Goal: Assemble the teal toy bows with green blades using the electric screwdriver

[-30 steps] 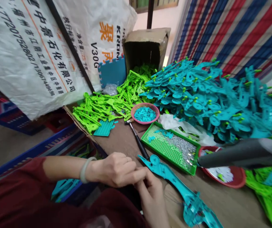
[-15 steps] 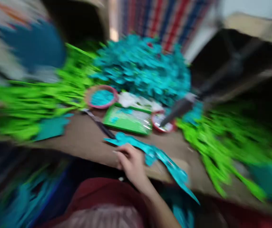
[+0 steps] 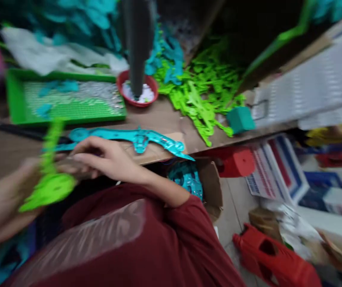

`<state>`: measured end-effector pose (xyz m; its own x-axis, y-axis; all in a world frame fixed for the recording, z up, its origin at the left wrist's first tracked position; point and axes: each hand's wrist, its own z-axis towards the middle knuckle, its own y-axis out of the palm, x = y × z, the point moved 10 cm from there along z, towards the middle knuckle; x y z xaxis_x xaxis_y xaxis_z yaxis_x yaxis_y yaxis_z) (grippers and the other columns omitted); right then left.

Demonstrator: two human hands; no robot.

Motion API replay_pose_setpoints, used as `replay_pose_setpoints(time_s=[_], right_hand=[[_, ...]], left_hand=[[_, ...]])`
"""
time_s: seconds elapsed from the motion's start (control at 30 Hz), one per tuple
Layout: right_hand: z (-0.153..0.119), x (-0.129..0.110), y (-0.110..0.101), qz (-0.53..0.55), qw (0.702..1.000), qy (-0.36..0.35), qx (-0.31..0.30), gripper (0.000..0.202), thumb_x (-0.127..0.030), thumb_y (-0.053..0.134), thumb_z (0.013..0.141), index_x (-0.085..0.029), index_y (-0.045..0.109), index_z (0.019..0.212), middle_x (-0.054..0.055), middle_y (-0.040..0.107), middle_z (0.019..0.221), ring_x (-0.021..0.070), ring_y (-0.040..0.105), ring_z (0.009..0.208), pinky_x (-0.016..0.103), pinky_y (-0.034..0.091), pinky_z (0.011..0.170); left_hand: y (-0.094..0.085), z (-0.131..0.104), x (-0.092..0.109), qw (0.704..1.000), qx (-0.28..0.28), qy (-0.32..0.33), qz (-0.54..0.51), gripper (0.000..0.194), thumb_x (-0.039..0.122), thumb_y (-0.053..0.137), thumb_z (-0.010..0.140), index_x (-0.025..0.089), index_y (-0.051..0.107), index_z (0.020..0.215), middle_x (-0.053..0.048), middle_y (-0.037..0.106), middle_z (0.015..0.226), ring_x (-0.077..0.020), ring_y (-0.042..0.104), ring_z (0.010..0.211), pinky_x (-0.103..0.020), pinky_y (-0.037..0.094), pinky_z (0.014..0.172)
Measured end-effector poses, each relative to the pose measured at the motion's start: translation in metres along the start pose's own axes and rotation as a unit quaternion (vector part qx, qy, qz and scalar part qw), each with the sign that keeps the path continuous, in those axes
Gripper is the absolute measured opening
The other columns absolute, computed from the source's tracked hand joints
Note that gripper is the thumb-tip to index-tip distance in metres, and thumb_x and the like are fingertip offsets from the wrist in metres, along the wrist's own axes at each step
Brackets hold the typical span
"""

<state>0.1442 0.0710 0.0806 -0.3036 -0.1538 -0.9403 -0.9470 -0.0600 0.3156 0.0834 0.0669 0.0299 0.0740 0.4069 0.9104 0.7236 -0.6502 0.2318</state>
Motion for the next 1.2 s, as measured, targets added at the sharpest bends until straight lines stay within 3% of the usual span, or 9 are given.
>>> replay_pose_setpoints(time_s=[0.07, 0.17, 0.33, 0.47, 0.6, 0.77, 1.03, 1.2], right_hand=[[-0.013, 0.0, -0.013, -0.053, 0.999, 0.009, 0.004, 0.016, -0.031, 0.069, 0.088, -0.018, 0.063, 0.092, -0.005, 0.06, 0.071, 0.0079, 0.058, 0.061, 0.017, 0.052, 0.05], [-0.021, 0.003, -0.025, -0.091, 0.996, 0.016, 0.004, 0.015, -0.031, 0.07, 0.087, -0.016, 0.066, 0.088, -0.002, 0.062, 0.077, 0.0082, 0.058, 0.062, 0.018, 0.05, 0.049], [-0.031, 0.006, -0.038, -0.092, 0.995, 0.008, 0.042, 0.017, -0.033, 0.074, 0.085, -0.016, 0.07, 0.089, 0.0, 0.066, 0.079, 0.0093, 0.062, 0.061, 0.021, 0.053, 0.052], [-0.036, 0.017, -0.044, -0.06, 0.995, 0.059, 0.051, 0.029, -0.043, 0.076, 0.081, -0.017, 0.063, 0.087, -0.002, 0.064, 0.069, 0.009, 0.059, 0.055, 0.02, 0.051, 0.047], [-0.039, 0.022, -0.042, -0.066, 0.993, 0.089, 0.043, 0.03, -0.044, 0.072, 0.083, -0.017, 0.06, 0.086, -0.002, 0.062, 0.072, 0.0066, 0.054, 0.051, 0.017, 0.045, 0.04], [-0.039, 0.035, -0.041, -0.074, 0.988, 0.123, 0.054, 0.026, -0.04, 0.069, 0.085, -0.018, 0.056, 0.083, -0.005, 0.058, 0.067, 0.0057, 0.051, 0.048, 0.016, 0.042, 0.039], [-0.037, 0.041, -0.031, 0.015, 0.99, 0.135, 0.028, 0.033, -0.044, 0.073, 0.08, -0.019, 0.053, 0.08, -0.005, 0.06, 0.065, 0.0046, 0.05, 0.045, 0.014, 0.04, 0.036], [-0.035, 0.04, -0.03, 0.02, 0.99, 0.134, 0.027, 0.036, -0.048, 0.074, 0.08, -0.019, 0.053, 0.079, -0.005, 0.06, 0.065, 0.0044, 0.049, 0.045, 0.014, 0.04, 0.037]], left_hand=[[-0.016, -0.023, -0.003, 0.999, 0.042, -0.002, -0.014, 0.041, 0.043, 0.07, 0.087, 0.025, 0.063, 0.123, -0.004, 0.076, 0.102, -0.0234, 0.072, 0.1, -0.038, 0.061, 0.089], [-0.017, -0.039, -0.003, 0.998, 0.068, 0.017, -0.003, 0.04, 0.039, 0.07, 0.089, 0.022, 0.062, 0.124, -0.007, 0.075, 0.11, -0.0235, 0.072, 0.1, -0.036, 0.059, 0.087], [-0.003, -0.04, 0.002, 0.975, 0.097, 0.092, 0.177, 0.032, 0.031, 0.059, 0.096, 0.024, 0.059, 0.127, -0.005, 0.07, 0.12, -0.0205, 0.068, 0.106, -0.031, 0.053, 0.091], [0.004, -0.04, 0.008, 0.951, 0.116, 0.139, 0.252, 0.032, 0.024, 0.052, 0.098, 0.023, 0.055, 0.129, -0.005, 0.069, 0.117, -0.0184, 0.067, 0.104, -0.029, 0.052, 0.089], [0.004, -0.04, 0.012, 0.933, 0.143, 0.151, 0.295, 0.032, 0.022, 0.051, 0.097, 0.02, 0.054, 0.129, -0.007, 0.069, 0.117, -0.0189, 0.067, 0.103, -0.03, 0.052, 0.088], [0.009, -0.04, 0.012, 0.936, 0.135, 0.155, 0.286, 0.031, 0.023, 0.049, 0.098, 0.019, 0.054, 0.129, -0.008, 0.069, 0.118, -0.0186, 0.067, 0.099, -0.03, 0.052, 0.085], [0.005, -0.04, 0.0, 0.968, 0.13, 0.14, 0.161, 0.035, 0.034, 0.044, 0.104, 0.023, 0.056, 0.134, -0.006, 0.07, 0.116, -0.0182, 0.066, 0.1, -0.031, 0.052, 0.09], [0.0, -0.039, -0.001, 0.969, 0.153, 0.137, 0.14, 0.043, 0.04, 0.046, 0.103, 0.019, 0.058, 0.14, -0.008, 0.07, 0.124, -0.0212, 0.066, 0.113, -0.034, 0.05, 0.102]])
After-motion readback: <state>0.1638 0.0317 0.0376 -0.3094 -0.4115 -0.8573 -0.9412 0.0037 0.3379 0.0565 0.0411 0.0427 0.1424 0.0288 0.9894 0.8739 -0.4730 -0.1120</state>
